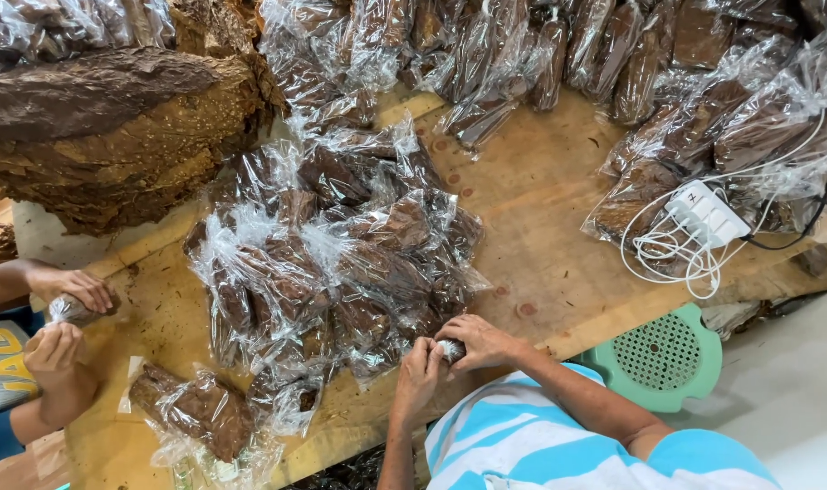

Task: Packaging brown blocks into individual plastic bags on a wooden table.

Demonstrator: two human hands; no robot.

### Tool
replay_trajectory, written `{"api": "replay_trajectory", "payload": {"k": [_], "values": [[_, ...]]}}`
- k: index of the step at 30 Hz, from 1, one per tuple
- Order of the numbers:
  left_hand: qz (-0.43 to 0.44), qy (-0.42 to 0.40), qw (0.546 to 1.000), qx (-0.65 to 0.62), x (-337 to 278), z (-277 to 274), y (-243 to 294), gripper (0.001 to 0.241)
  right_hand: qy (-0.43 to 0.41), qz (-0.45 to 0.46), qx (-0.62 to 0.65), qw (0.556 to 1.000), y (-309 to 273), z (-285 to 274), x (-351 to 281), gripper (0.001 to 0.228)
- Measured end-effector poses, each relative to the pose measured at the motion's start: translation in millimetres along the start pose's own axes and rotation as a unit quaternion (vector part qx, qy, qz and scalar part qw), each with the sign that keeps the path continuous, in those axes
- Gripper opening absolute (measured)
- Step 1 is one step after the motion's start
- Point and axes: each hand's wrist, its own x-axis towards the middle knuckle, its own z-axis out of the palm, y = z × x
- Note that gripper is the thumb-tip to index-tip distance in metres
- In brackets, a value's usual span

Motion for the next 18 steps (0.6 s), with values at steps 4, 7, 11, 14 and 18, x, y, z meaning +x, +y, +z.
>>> {"api": "replay_trajectory", "payload": {"k": [4,7,11,14,18], "values": [[0.01,0.018,1.0,-0.024,0.1,2.0,-14.7,0.024,-0.002,0.025,-0.056,0.998,13.7,20.1,1.8,0.064],[-0.011,0.032,0.999,-0.006,0.3,4.5,-25.7,0.024,0.001,0.05,-0.119,0.992,13.5,26.0,1.9,0.06],[-0.02,0.055,0.997,0.05,1.6,0.0,-34.8,0.026,-0.006,0.079,-0.142,0.987,15.9,26.9,0.7,0.065],[-0.018,0.082,0.994,0.064,1.3,-10.7,-25.9,0.025,-0.002,0.091,-0.129,0.987,17.2,25.9,0.6,0.054],[0.023,0.041,0.996,-0.07,6.4,-24.9,-22.7,0.027,0.053,0.12,0.043,0.99,24.3,19.5,-3.9,0.045]]}}
